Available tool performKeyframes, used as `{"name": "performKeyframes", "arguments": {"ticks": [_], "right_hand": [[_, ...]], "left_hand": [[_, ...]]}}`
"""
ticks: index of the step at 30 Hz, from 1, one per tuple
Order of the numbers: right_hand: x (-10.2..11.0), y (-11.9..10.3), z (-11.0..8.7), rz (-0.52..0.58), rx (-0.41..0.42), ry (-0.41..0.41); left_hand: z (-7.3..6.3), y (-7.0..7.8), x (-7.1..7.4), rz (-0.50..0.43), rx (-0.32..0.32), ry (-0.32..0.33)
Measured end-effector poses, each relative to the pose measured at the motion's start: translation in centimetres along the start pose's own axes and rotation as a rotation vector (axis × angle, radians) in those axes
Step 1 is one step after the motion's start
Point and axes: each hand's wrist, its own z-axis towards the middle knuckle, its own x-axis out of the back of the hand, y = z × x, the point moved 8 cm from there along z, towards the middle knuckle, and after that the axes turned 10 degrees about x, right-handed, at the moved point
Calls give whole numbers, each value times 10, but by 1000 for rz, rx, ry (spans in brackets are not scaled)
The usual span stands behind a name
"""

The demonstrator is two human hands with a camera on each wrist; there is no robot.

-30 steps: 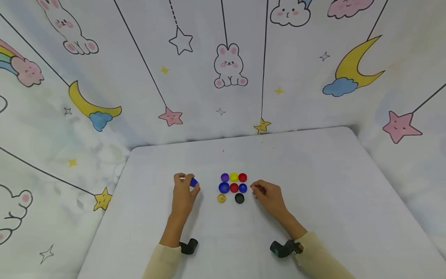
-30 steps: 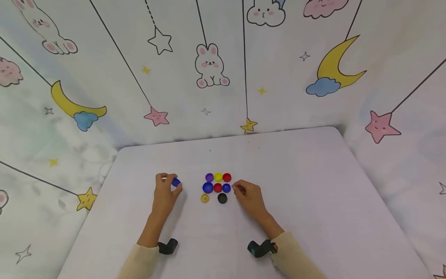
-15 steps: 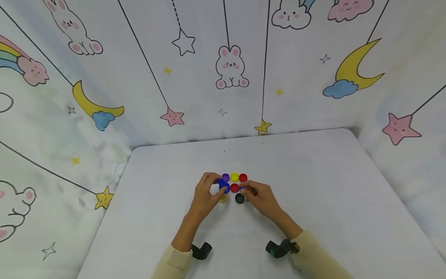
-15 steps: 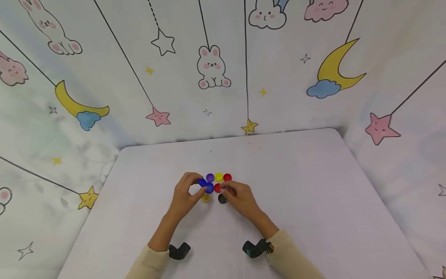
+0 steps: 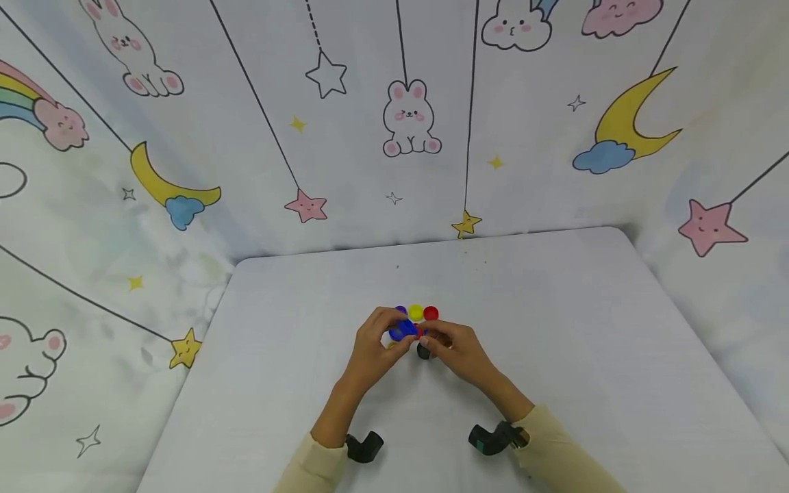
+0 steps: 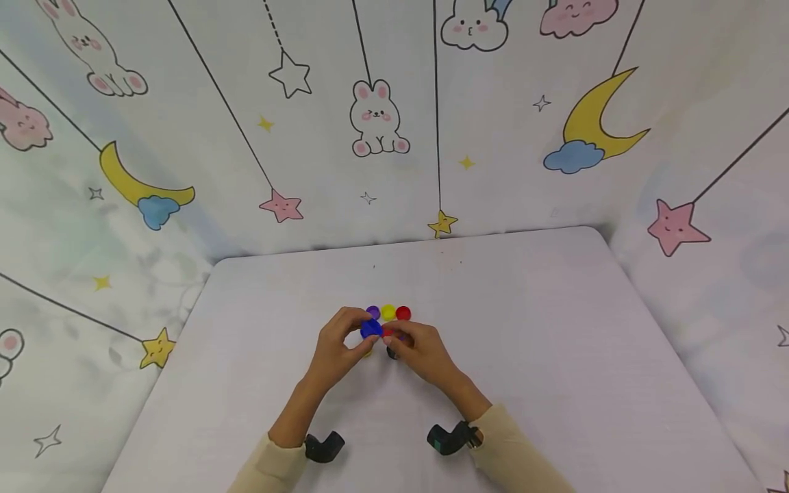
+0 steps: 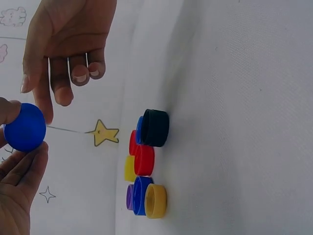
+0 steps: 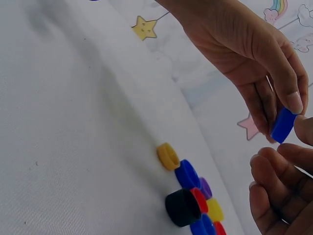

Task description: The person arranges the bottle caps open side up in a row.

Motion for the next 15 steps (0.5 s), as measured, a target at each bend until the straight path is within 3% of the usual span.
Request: {"name": "performKeyframes", "arguments": {"ticks": [9,15], "right_hand": [[-2,4,-1,34,-1,-19],[-2,5,-2,86,-60,-33]], "left_hand": [[-2,8,1,-30,-65,66],[-3,5,-1,-15,-58,54]]}}
